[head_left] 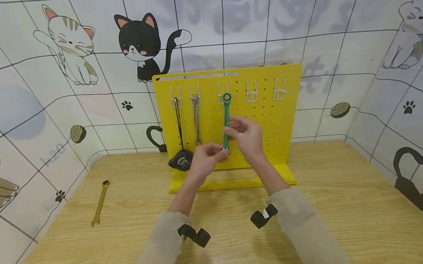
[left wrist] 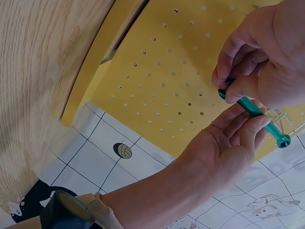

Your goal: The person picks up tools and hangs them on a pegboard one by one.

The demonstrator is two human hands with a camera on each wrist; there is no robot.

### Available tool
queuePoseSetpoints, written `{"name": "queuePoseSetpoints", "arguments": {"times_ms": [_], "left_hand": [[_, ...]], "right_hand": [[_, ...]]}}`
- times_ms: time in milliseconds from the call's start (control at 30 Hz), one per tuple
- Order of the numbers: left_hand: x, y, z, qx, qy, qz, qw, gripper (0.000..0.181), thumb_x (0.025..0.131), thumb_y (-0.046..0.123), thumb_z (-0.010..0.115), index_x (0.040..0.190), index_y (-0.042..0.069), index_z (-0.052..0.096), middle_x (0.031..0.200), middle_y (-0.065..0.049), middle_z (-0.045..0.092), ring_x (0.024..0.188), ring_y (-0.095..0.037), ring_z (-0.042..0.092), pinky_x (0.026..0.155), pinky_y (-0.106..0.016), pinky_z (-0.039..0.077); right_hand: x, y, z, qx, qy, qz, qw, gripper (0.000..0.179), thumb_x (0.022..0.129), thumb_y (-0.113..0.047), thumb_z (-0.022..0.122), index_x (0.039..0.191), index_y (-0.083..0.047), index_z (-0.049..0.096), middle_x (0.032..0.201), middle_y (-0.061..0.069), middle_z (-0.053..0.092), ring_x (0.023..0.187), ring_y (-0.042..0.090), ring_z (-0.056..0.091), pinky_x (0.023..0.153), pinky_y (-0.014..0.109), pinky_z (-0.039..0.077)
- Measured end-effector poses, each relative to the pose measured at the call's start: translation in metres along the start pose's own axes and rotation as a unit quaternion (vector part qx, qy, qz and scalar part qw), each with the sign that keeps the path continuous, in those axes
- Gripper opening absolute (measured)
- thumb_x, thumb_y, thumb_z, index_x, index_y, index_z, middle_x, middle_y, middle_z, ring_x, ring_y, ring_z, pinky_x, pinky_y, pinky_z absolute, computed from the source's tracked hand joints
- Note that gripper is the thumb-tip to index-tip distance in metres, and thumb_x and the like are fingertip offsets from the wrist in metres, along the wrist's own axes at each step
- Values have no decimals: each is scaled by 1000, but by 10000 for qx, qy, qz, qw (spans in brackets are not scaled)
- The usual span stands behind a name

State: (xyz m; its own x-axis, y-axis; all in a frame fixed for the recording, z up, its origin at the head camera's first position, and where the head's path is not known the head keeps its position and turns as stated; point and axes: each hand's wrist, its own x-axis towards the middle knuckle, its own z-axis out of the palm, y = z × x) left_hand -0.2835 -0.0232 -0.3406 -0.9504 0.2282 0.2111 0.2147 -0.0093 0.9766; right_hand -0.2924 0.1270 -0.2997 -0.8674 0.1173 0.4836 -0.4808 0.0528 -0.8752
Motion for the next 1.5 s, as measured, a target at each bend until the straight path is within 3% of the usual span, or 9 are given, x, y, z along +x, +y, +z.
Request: {"name": "queuePoseSetpoints", "arguments": {"times_ms": [167, 400, 667, 833, 967, 1233, 1333, 1500], "left_hand": [[3, -4, 1, -108, 69, -9, 9999, 15, 93, 6, 72, 103, -5, 71, 89, -10, 71, 78, -16, 70, 88, -46, 58], [7, -10, 4, -236, 226, -50, 9995, 15, 93, 5, 73, 102, -7, 71, 90, -12, 71, 78, -17, 71, 92, -53, 54], [12, -13, 9, -265, 548, -128, 9981, 16, 92, 7, 75, 101, -6, 72, 90, -11, 72, 78, -18, 72, 91, -49, 56], [15, -18, 10, -345, 705, -84, 9969, 15, 91, 6, 75, 100, -6, 72, 90, -13, 72, 80, -23, 72, 89, -50, 56], [20, -24, 12, -385, 862, 0, 9955, 15, 92, 6, 75, 99, -7, 73, 91, -15, 73, 85, -28, 73, 83, -43, 60], [23, -29, 14, -556, 1105, 11, 9923, 17, 91, 7, 75, 101, -7, 74, 95, -17, 73, 94, -38, 71, 80, -38, 61], [23, -30, 13, -386, 1183, 102, 9922, 17, 93, 7, 73, 103, -7, 73, 96, -17, 73, 96, -39, 70, 79, -36, 61], [23, -30, 14, 335, 1219, 348, 9914, 20, 97, 12, 69, 109, -4, 70, 97, -15, 71, 87, -29, 71, 76, -31, 60]], "right_hand": [[3, 3, 1, 49, -45, 44, 10000, 27, 89, -2, 77, 115, 3, 73, 81, 3, 72, 67, 16, 70, 68, 35, 61], [7, 9, 1, 93, -50, 150, 9998, 27, 89, -1, 76, 116, 3, 72, 80, 2, 71, 67, 15, 70, 70, 38, 62], [12, 10, 3, -102, 64, 327, 9994, 26, 90, -3, 76, 115, 1, 73, 84, 7, 72, 65, 15, 69, 72, 40, 61], [16, 13, 5, -200, 110, 372, 9990, 26, 90, -4, 77, 115, -1, 74, 85, 8, 71, 65, 16, 69, 75, 46, 61], [18, 16, 6, -227, 117, 431, 9987, 25, 90, -6, 77, 114, -1, 73, 86, 9, 71, 68, 18, 70, 77, 47, 60], [20, 19, 7, -584, 58, 414, 9974, 25, 92, -9, 76, 114, 0, 71, 93, 16, 71, 76, 29, 72, 78, 46, 60], [21, 20, 8, -662, -57, 420, 9969, 25, 92, -11, 76, 113, 1, 71, 95, 19, 72, 80, 31, 72, 79, 46, 60], [23, 22, 7, -705, -178, 530, 9959, 27, 93, -15, 75, 112, 3, 69, 101, 19, 72, 87, 30, 70, 82, 45, 59]]}}
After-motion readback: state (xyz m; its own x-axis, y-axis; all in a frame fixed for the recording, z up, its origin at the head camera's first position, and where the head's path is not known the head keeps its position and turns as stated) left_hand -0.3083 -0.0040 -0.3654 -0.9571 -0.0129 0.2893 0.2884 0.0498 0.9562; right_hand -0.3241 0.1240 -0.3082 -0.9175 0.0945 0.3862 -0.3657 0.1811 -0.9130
